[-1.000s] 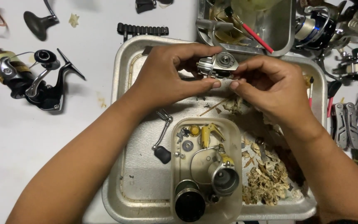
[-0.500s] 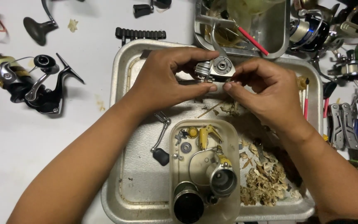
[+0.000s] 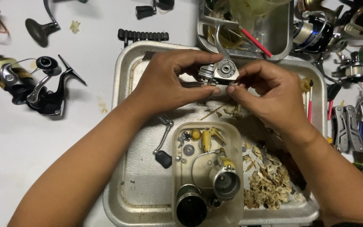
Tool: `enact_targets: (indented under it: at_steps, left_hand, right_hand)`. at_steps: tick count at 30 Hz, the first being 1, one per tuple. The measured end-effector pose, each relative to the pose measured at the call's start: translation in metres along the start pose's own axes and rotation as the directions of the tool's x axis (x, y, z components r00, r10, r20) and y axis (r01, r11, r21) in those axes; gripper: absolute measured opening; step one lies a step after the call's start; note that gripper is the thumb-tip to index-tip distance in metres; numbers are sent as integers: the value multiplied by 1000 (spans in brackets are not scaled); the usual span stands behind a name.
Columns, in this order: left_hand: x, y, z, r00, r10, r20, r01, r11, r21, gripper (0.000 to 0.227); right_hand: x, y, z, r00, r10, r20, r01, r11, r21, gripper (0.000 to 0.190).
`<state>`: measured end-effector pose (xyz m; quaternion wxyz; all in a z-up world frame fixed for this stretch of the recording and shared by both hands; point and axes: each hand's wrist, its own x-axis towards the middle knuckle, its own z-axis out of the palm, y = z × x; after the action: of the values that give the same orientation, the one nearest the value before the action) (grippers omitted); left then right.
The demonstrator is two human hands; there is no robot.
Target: Disassembling a fishing reel to clean and inspect internal components like gears and bearings on a metal tray.
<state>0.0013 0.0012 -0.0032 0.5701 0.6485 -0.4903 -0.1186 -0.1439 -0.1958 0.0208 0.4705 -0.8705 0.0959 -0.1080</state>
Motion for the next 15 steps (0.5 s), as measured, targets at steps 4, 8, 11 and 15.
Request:
enact_targets:
  at_steps: [4, 8, 11, 15]
  left_hand:
    - [0, 1, 0, 1000, 1, 0, -1, 1000, -14, 49]
    - [1, 0, 0, 1000, 11, 1, -11, 1000, 0, 49]
    - [0, -2, 1, 999, 40, -4, -40, 999, 5, 49]
    - [0, -3, 2, 1000, 29, -12, -29, 1000, 1, 49]
  right_hand:
    - [0, 1, 0, 1000, -4, -2, 4, 1000, 12, 20]
    - [-1, 2, 1, 999, 39, -17, -38, 998, 44, 20]
    - [-1, 6, 2, 997, 67, -29, -64, 993, 101, 20]
    - [-2, 9, -1, 997, 63, -38, -58, 993, 106, 18]
